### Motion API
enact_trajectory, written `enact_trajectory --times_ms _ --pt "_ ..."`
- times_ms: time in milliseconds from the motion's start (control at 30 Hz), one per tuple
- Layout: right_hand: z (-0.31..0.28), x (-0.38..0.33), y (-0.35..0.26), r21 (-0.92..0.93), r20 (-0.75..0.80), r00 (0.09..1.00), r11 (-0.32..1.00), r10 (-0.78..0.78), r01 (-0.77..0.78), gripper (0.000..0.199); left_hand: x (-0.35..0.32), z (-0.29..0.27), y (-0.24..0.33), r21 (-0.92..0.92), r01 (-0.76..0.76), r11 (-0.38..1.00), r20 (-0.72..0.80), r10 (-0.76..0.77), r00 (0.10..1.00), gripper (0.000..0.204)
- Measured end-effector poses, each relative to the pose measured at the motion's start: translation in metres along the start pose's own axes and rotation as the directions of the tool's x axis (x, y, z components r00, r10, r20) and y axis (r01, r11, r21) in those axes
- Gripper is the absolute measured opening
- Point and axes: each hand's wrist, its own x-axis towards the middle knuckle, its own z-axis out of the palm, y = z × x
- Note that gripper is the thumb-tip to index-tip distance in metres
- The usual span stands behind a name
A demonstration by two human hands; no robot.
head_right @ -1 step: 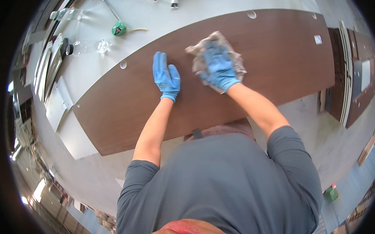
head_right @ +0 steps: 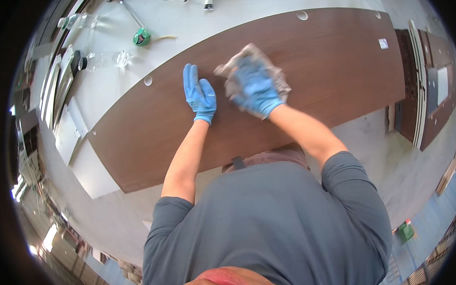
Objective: The person wipes a large brown panel with a cloth, repeatedly cleaning its surface. They pour liquid from a bottle onto the cloth and continue wiping, then lift and reposition the panel before placing it on a rack.
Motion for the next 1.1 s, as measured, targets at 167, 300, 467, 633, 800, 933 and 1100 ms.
enact_trajectory --times_ms 167,300,467,633,800,933,1100 --pt "0.068 -0.031 -0.09 0.073 -0.087 0.928 0.927 -0.362 0.369 0.068 0.013 -0.029 -0.042 -0.196 0.073 0.978 -0.058 -0.086 0.995 0.048" --pt "0.04 -0.011 0.024 -0.252 -0.146 0.989 0.968 -0.023 -0.015 0.063 0.02 -0.094 -0.107 0.031 0.12 0.992 -0.092 -0.117 0.989 0.052" --pt "-0.033 0.048 0.175 -0.168 -0.596 0.634 0.695 0.493 -0.699 0.07 -0.018 -0.147 -0.165 0.467 0.28 0.839 -0.186 -0.216 0.958 0.052" --pt "0.059 0.132 -0.005 -0.191 -0.418 0.909 0.978 0.0 -0.088 0.066 -0.026 -0.147 -0.18 0.343 0.324 0.882 -0.227 -0.257 0.939 0.049" --pt "0.132 0.028 -0.206 0.15 -0.167 0.775 0.761 -0.61 0.631 0.071 -0.021 -0.167 -0.176 -0.013 0.464 0.886 -0.15 -0.46 0.875 0.059" --pt "0.126 -0.053 -0.181 0.275 -0.096 0.691 0.648 -0.717 0.71 0.049 -0.024 -0.167 -0.182 0.125 0.397 0.909 -0.128 -0.382 0.915 0.056" --pt "0.079 -0.093 -0.061 0.049 0.602 0.778 0.981 -0.178 0.186 0.038 -0.025 -0.162 -0.184 0.109 0.413 0.904 -0.155 -0.395 0.905 0.054"
